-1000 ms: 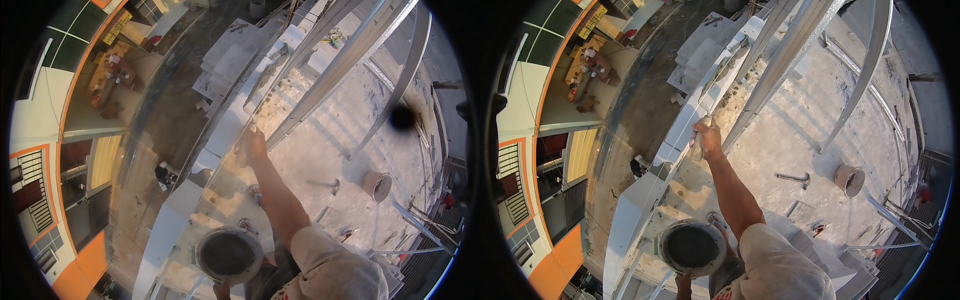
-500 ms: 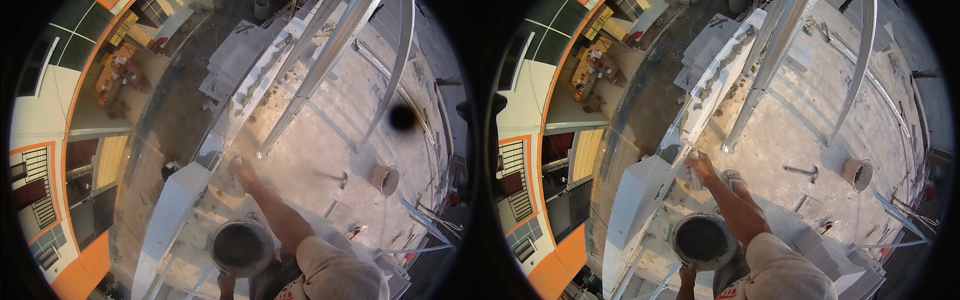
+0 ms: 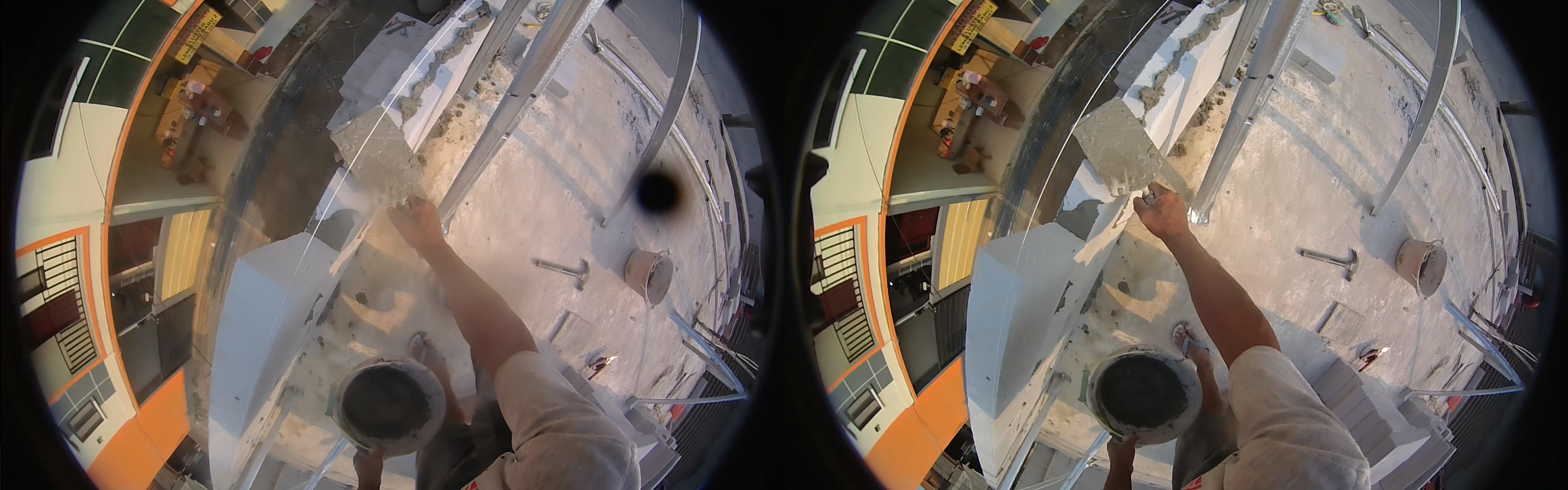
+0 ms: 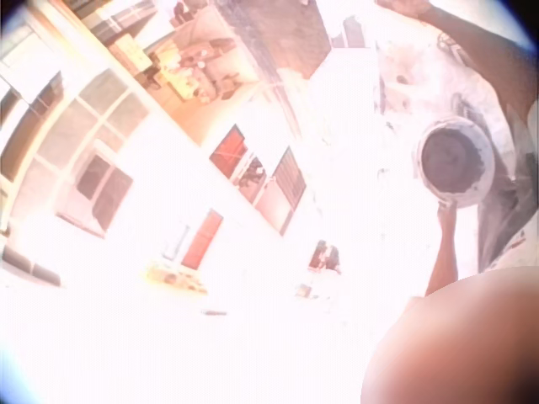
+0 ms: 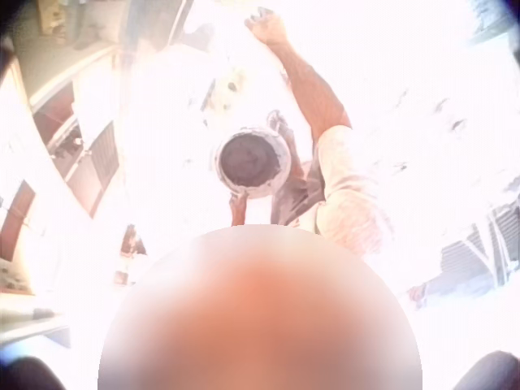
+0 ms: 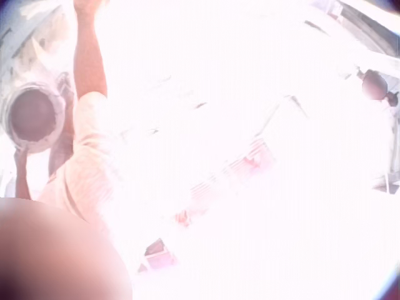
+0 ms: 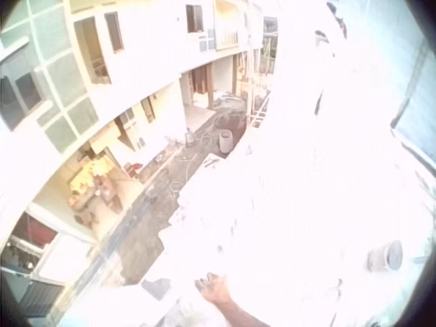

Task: The person applies mortar to a metal frame on a rooftop, places white foam panels onto the frame, and secures them with a hammer. The person repeats this process for multiple panels, occasionally measuring and adjusting the placement.

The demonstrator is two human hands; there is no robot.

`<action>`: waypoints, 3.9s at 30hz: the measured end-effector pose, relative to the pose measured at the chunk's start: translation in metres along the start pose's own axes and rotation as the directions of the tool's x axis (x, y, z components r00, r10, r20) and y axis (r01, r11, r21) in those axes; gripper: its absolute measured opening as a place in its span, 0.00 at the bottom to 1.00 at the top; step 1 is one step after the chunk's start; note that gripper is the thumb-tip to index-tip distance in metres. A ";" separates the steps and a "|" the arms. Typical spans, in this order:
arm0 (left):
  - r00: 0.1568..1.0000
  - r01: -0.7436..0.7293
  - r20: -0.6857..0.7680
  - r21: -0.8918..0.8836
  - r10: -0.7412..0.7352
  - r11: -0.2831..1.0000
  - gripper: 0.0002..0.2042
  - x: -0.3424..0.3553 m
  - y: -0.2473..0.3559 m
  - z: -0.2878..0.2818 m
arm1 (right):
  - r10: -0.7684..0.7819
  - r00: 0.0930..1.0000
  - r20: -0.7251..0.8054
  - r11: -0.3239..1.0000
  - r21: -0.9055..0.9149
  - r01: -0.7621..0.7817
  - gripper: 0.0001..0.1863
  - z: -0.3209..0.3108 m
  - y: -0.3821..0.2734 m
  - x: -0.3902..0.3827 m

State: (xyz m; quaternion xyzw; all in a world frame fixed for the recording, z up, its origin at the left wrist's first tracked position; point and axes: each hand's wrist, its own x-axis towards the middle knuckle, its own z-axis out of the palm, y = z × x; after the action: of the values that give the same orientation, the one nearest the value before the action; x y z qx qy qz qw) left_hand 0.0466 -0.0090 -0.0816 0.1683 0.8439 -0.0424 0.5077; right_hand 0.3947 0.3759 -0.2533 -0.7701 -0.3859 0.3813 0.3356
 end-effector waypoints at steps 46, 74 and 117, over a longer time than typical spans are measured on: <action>0.989 -0.098 -0.090 0.181 0.115 0.979 0.22 -0.008 0.037 0.035 | 0.135 0.932 0.336 0.860 -0.507 0.058 0.21 -0.117 -0.102 -0.046; 0.989 -0.135 -0.040 0.150 0.142 0.979 0.22 0.004 0.072 0.033 | 0.272 0.952 0.136 0.775 -0.618 -0.133 0.16 -0.147 -0.066 -0.076; 0.953 -0.302 0.015 0.141 0.303 0.943 0.20 0.030 0.083 0.036 | 0.414 0.898 0.149 0.767 -0.589 -0.256 0.16 -0.157 0.025 -0.134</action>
State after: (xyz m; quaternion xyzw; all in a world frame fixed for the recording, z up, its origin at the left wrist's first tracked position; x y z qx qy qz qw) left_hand 0.0911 0.0677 -0.1166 0.3315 0.8046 -0.0232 0.4922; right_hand 0.4809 0.2156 -0.1536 -0.8312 -0.3765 0.4078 -0.0325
